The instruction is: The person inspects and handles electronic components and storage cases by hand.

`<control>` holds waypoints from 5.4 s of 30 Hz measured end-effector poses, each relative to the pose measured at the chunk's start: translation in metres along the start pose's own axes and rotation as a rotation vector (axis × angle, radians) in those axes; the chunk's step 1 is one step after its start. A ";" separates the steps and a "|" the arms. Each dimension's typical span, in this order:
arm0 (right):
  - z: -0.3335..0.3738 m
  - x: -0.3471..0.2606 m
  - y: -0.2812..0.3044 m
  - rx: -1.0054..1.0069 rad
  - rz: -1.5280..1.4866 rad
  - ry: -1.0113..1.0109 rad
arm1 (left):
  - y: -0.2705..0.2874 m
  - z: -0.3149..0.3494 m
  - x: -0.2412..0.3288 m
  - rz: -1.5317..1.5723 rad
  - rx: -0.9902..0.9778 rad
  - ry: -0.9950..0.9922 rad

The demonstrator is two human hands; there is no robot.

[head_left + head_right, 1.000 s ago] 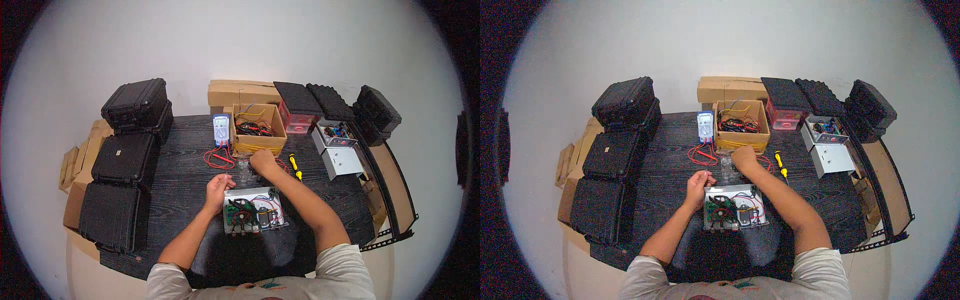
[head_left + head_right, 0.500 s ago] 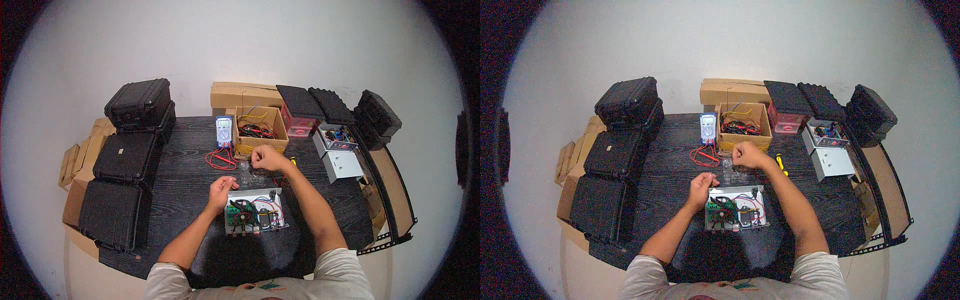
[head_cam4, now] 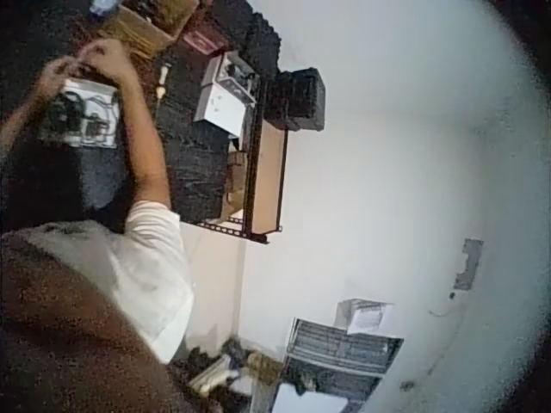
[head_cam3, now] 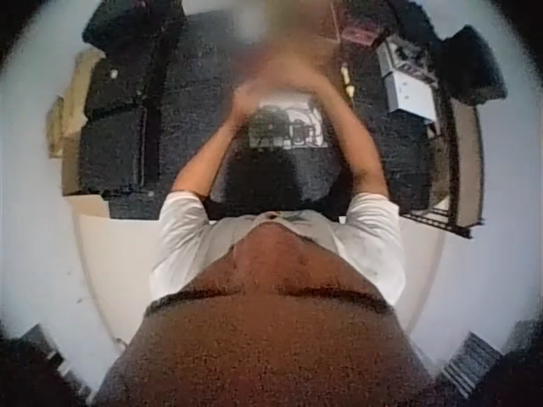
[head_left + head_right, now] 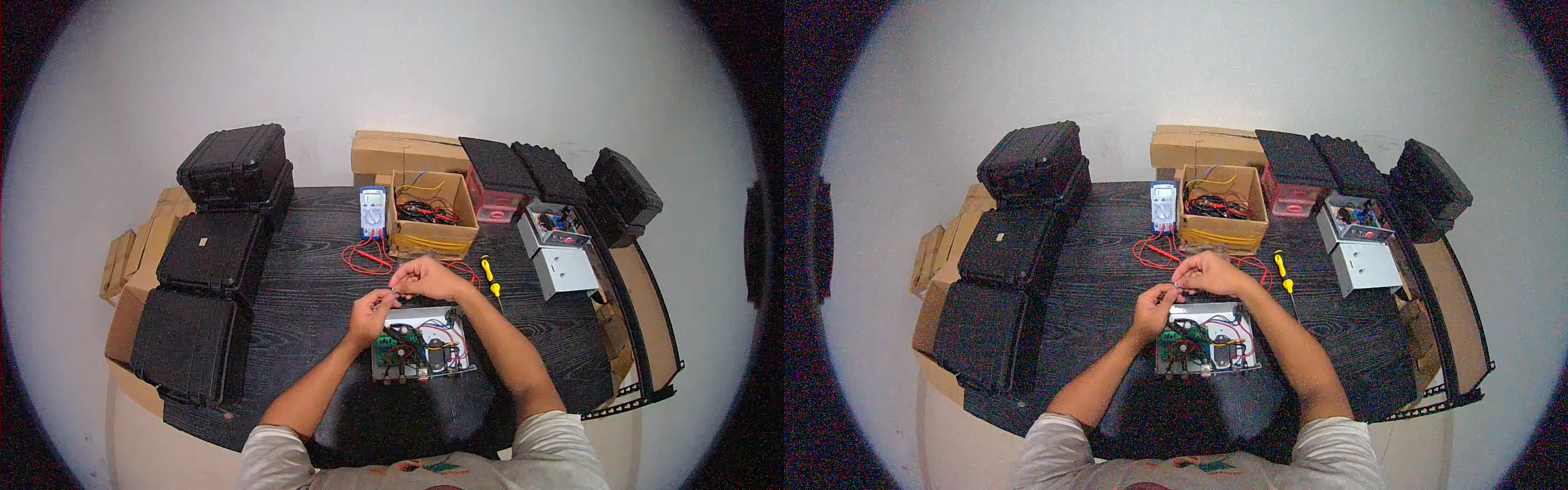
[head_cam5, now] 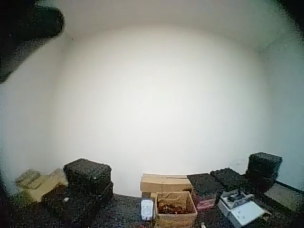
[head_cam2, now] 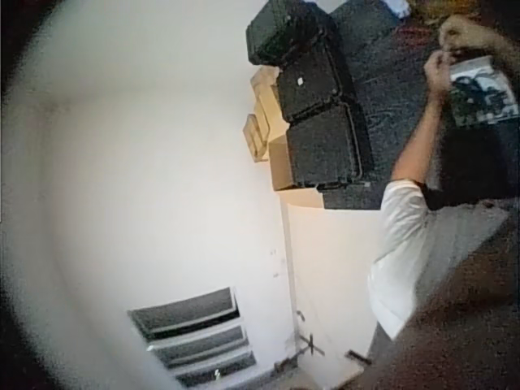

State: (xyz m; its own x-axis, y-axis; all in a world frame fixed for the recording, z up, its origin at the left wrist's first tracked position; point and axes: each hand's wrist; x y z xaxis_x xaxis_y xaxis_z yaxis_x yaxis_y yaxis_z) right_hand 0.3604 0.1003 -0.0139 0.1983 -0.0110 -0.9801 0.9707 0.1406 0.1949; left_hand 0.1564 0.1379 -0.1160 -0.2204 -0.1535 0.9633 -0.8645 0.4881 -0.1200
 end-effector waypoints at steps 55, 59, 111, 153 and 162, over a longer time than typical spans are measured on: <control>-0.013 0.037 0.056 0.491 1.314 0.039 | -0.003 -0.001 0.003 0.012 0.004 0.036; -0.018 0.022 0.038 0.349 1.406 0.042 | -0.001 0.000 0.007 0.003 0.020 0.043; 0.000 -0.012 0.032 0.335 1.137 -0.022 | -0.003 0.002 0.010 -0.011 -0.001 0.038; 0.035 -0.006 -0.022 0.250 0.349 0.079 | 0.000 0.003 0.006 -0.057 0.041 0.061; 0.041 0.006 -0.031 0.343 0.022 0.110 | -0.005 0.000 0.033 -0.252 0.164 -0.447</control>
State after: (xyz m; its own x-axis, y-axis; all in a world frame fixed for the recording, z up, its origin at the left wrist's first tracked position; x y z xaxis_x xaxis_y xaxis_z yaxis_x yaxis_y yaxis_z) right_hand 0.3367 0.0548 -0.0245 0.2216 0.0974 -0.9703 0.9591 -0.2012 0.1989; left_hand 0.1534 0.1308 -0.0841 -0.1371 -0.6171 0.7748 -0.9668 0.2537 0.0310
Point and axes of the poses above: each hand's wrist, its own z-axis away from the middle knuckle, its own y-axis out of the back of the hand, x = y × z, and after that the axes turned 9 degrees about x, right-handed
